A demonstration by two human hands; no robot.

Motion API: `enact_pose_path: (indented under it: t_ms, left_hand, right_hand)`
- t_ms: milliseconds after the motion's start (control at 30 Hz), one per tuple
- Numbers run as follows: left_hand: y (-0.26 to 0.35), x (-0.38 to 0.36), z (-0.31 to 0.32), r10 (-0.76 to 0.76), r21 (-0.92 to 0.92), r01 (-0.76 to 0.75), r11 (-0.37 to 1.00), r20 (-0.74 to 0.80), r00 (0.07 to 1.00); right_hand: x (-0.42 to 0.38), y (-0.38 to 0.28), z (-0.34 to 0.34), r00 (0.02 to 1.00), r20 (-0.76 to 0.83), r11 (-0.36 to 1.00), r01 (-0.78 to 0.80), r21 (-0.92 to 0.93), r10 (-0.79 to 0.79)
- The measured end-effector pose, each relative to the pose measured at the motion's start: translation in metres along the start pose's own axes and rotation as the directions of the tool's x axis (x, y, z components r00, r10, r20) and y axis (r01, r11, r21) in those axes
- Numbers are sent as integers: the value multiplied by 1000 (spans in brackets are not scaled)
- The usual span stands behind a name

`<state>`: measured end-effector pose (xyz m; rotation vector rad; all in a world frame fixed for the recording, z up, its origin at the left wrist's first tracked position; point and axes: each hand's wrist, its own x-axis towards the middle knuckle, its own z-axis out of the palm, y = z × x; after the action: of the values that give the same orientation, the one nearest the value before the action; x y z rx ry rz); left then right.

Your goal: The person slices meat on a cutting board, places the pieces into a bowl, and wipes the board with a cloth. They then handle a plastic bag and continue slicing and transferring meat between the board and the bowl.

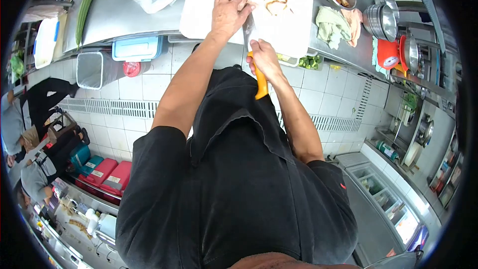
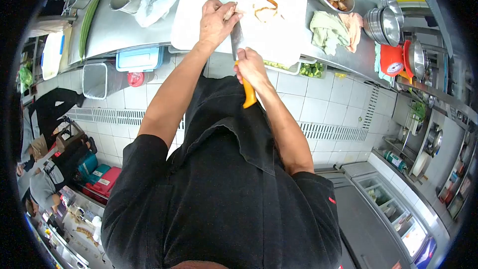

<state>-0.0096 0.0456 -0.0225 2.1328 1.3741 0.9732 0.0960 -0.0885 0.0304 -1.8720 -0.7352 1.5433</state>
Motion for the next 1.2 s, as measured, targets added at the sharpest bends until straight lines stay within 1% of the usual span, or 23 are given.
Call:
enact_pose_path:
  t_ms: [67, 100, 133, 200, 233, 267, 333, 433, 533, 567, 667, 733, 767, 800, 833, 867, 933, 1033, 1133, 1200]
  left_hand:
    - [-11, 0, 16, -10, -27, 6, 1000, -136, 991]
    - [-5, 0, 12, -121, -149, 97, 984, -155, 981]
    - [-5, -3, 14, -161, -205, 121, 971, -193, 968]
    - [-11, -4, 13, -237, -302, 148, 942, -284, 929]
    - [-6, -1, 7, -323, -396, 191, 898, -300, 897]
    - [-1, -1, 2, -424, -519, 246, 819, -257, 869]
    - [-4, 1, 5, -476, -543, 252, 801, -323, 818]
    - [9, 1, -7, -551, -676, 200, 709, -353, 756]
    - [22, 3, -37, -585, -790, 30, 612, -426, 690]
    - [22, 3, -51, -569, -783, -10, 622, -461, 682]
    - [-8, 10, -92, -557, -689, 38, 724, -551, 621]
    - [-34, 24, -123, -647, -662, 291, 691, -388, 656]
    - [-49, 35, -134, -692, -627, 409, 662, -303, 655]
    - [-67, 52, -140, -737, -686, 479, 548, -124, 665]
    - [-85, 70, -142, -752, -716, 555, 423, 64, 656]
    - [-102, 83, -140, -761, -737, 559, 381, 94, 642]
    - [-122, 106, -138, -768, -774, 558, 299, 151, 622]
    - [-125, 111, -145, -788, -842, 509, 178, 188, 587]
    - [-135, 108, -139, -775, -842, 471, 263, 106, 623]
    - [-139, 98, -140, -740, -732, 527, 431, 48, 671]
  right_hand:
    - [4, -5, 8, 1000, 27, 1000, 4, -16, -3]
    - [6, -5, 11, 999, 45, 1000, 10, -27, -9]
    - [9, -6, 15, 998, 68, 999, 20, -38, -17]
    - [11, -8, 25, 996, 75, 991, 65, -121, -56]
    - [11, -13, 30, 993, 85, 982, 94, -162, -81]
    - [8, -18, 34, 993, 80, 978, 101, -185, -87]
    - [-3, -27, 37, 994, 58, 968, 104, -230, -93]
    - [-19, -45, 32, 988, 66, 901, 156, -404, -141]
    - [-51, -78, 38, 985, 98, 835, 173, -522, -143]
    - [-59, -91, 44, 979, 129, 829, 203, -521, -159]
    - [-62, -122, 67, 947, 284, 856, 268, -442, -151]
    - [-39, -137, 88, 927, 364, 922, 213, -322, -86]
    - [-23, -144, 98, 914, 401, 949, 171, -265, -53]
    - [-14, -159, 110, 920, 391, 990, 24, -137, 31]
    - [8, -169, 115, 889, 449, 996, -89, -25, 90]
    - [40, -170, 119, 854, 492, 967, -239, 88, 167]
    - [58, -172, 115, 888, 447, 971, -189, 149, 104]
    - [44, -168, 99, 889, 436, 958, -234, 168, 140]
    - [48, -162, 89, 890, 438, 944, -245, 220, 129]
    - [45, -161, 85, 879, 467, 945, -229, 233, 98]
